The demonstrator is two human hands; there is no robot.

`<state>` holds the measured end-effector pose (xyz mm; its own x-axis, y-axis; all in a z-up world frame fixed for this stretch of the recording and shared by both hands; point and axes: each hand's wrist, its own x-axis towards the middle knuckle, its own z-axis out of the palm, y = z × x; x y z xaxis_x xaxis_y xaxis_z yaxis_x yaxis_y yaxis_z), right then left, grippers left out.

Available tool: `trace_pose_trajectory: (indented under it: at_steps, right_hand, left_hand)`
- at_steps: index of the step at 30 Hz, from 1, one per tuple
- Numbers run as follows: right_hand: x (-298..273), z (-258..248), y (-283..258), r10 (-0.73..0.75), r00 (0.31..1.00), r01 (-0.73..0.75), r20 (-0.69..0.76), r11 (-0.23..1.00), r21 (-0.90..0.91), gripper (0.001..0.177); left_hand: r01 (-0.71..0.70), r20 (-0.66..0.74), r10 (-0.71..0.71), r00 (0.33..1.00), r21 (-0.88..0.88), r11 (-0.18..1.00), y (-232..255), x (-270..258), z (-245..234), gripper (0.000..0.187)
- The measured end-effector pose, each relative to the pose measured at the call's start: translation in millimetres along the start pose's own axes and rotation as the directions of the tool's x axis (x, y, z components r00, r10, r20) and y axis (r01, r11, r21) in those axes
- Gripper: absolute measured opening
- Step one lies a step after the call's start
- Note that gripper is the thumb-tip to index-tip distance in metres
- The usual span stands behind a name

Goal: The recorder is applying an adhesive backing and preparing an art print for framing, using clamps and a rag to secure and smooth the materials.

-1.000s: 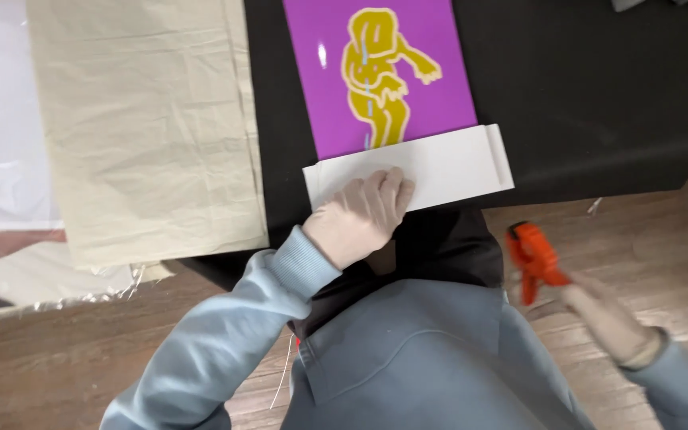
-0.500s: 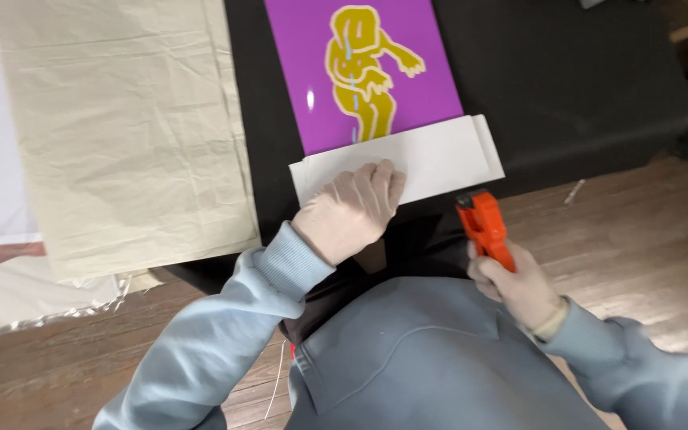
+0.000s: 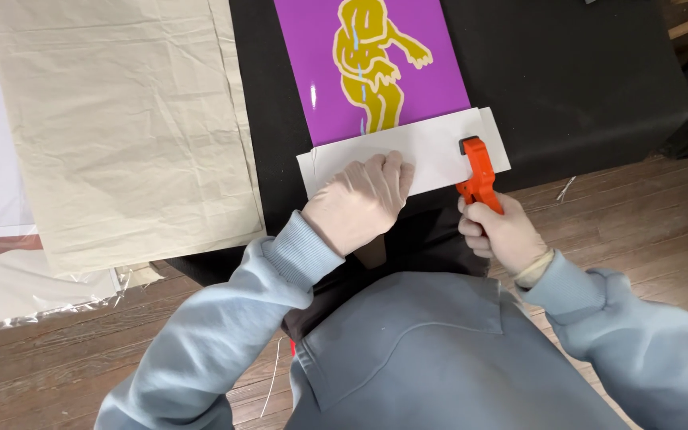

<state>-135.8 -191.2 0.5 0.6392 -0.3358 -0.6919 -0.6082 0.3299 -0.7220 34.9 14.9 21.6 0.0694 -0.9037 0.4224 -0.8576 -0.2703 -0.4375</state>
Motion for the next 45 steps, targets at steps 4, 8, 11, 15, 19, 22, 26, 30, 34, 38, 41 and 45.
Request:
trace_pose_trajectory:
  at_steps: [4, 8, 11, 15, 19, 22, 26, 30, 34, 38, 41, 45]
  right_hand:
    - [-3.2, 2.9, -10.7, 0.062, 0.998, -0.062, -0.005, 0.998, 0.005, 0.014]
    - [-7.9, 2.0, -10.9, 0.039, 0.999, -0.040, -0.006, 0.998, -0.038, 0.021]
    - [-10.7, 0.8, -14.2, 0.039, 0.998, -0.037, 0.048, 0.998, -0.053, 0.032]
    - [-18.0, 2.9, -18.3, 0.110, 0.990, -0.107, 0.084, 0.993, -0.043, 0.046]
    - [-23.4, -9.0, 2.6, 0.091, 0.988, -0.092, 0.123, 0.996, 0.008, 0.051]
    - [-34.6, -13.8, 19.9, 0.095, 0.981, -0.099, 0.172, 0.995, 0.010, 0.054]
    - [-40.1, -20.8, 26.8, 0.098, 0.982, -0.089, 0.159, 0.994, -0.062, 0.060]
    - [-30.8, -28.8, 36.7, 0.134, 0.972, -0.111, 0.193, 0.986, -0.124, 0.063]
    - [-33.0, -46.7, 27.0, 0.034, 0.995, 0.020, 0.096, 0.859, -0.512, 0.065]
    - [-70.4, -28.8, -39.6, -0.442, 0.894, 0.236, 0.073, 0.325, -0.916, 0.052]
    - [-73.3, 19.7, -64.8, -0.645, 0.659, 0.417, 0.386, -0.114, -0.902, 0.049]
    - [-47.9, 47.6, -53.6, -0.558, 0.526, 0.512, 0.642, -0.395, -0.763, 0.067]
  left_hand:
    - [0.009, -0.019, -0.009, 1.000, 0.007, 1.000, -0.7, 0.5, 1.6, 0.027]
    - [0.013, -0.031, -0.015, 0.999, -0.044, 0.999, 1.0, -0.7, 1.2, 0.032]
    - [0.004, -0.018, -0.004, 1.000, -0.007, 1.000, -0.3, 0.7, 0.7, 0.031]
    - [-0.001, -0.002, 0.001, 1.000, -0.021, 1.000, -0.6, -2.9, -1.1, 0.032]
    - [-0.003, -0.020, 0.002, 1.000, -0.071, 0.997, 0.0, -2.6, -16.3, 0.032]
    - [0.007, -0.032, -0.012, 0.999, -0.131, 0.991, 12.5, -10.6, -27.7, 0.031]
    - [0.053, -0.036, -0.058, 0.998, -0.130, 0.990, 28.0, -14.1, -29.3, 0.029]
    - [0.060, -0.020, -0.064, 0.998, -0.163, 0.985, 36.0, -18.9, -22.2, 0.031]
    - [0.073, -0.013, -0.077, 0.997, -0.184, 0.980, 37.3, -22.5, -20.8, 0.030]
    - [0.100, -0.014, -0.105, 0.994, -0.212, 0.972, 33.5, -21.5, -22.6, 0.034]
    - [0.055, -0.013, -0.058, 0.998, -0.158, 0.986, 34.0, -22.9, -25.0, 0.032]
    - [0.088, -0.070, -0.105, 0.992, -0.206, 0.975, 36.3, -21.0, -21.0, 0.031]
